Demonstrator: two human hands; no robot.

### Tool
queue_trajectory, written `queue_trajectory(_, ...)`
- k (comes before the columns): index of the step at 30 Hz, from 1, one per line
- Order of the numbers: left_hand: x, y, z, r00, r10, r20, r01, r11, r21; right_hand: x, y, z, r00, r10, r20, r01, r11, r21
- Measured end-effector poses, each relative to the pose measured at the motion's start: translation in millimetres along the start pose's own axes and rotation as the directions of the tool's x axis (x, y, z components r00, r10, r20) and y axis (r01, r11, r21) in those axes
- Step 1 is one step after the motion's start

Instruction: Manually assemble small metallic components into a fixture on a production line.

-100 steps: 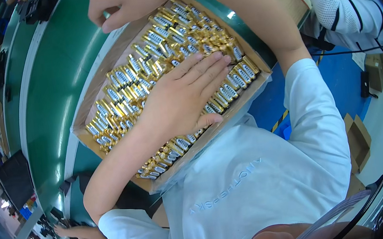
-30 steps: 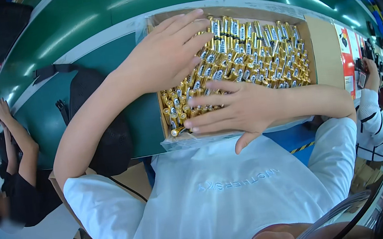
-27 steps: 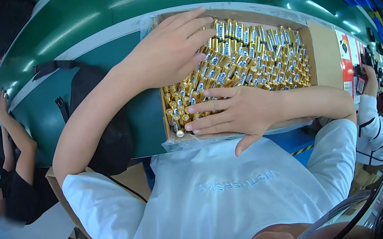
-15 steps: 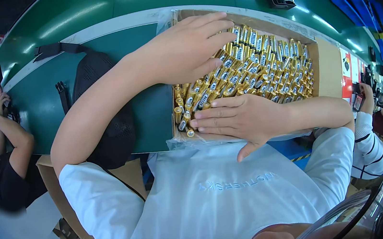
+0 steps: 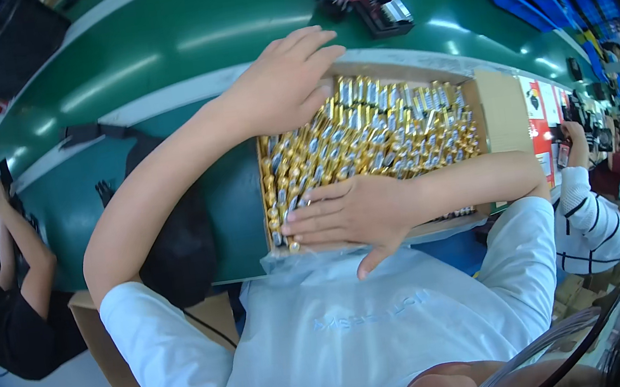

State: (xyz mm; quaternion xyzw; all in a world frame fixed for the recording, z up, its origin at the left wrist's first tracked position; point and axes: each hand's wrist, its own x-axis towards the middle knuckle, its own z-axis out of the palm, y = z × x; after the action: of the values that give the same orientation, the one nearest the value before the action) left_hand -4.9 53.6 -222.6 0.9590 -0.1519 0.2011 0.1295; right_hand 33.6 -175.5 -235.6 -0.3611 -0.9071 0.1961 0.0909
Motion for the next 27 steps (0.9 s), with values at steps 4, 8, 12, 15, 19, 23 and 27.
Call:
queue_trajectory(4,39.1,-25.5,14.1,0.976,-0.218,-0.030,0.215,0.974,-0.072,-2.7,1.0,-4.1,0.998,-0.035,-0.059,0.033,0.999,-0.035)
queue_trajectory(8,79.4,-76.9,45.3,0.867,-0.492,-0.079,0.489,0.871,-0.057,7.3,-8.7,-28.8,0.973,0.089,-0.211,-0.088,0.996,0.012)
queue_trajectory(12,94.2,-129.1,68.9,0.713,-0.701,-0.020,0.675,0.693,-0.253,15.2,-19.5,-46.1,0.848,0.510,-0.146,-0.497,0.860,0.117)
queue_trajectory(15,101.4,-149.3,62.8,0.749,-0.640,0.172,0.624,0.592,-0.510,21.2,-22.9,-50.7,0.756,0.652,0.060,-0.645,0.725,0.244)
queue_trajectory(19,95.0,-153.5,46.0,0.741,-0.624,0.249,0.663,0.618,-0.422,36.3,-18.8,-33.9,0.789,0.614,-0.009,-0.588,0.760,0.277)
queue_trajectory(23,85.3,-137.1,25.4,0.793,-0.543,0.277,0.608,0.681,-0.408,43.1,-15.5,-22.2,0.787,0.616,-0.032,-0.569,0.744,0.350)
queue_trajectory(27,75.6,-130.9,19.4,0.861,-0.452,0.233,0.509,0.766,-0.394,52.2,-18.8,-27.3,0.755,0.655,0.004,-0.584,0.670,0.458)
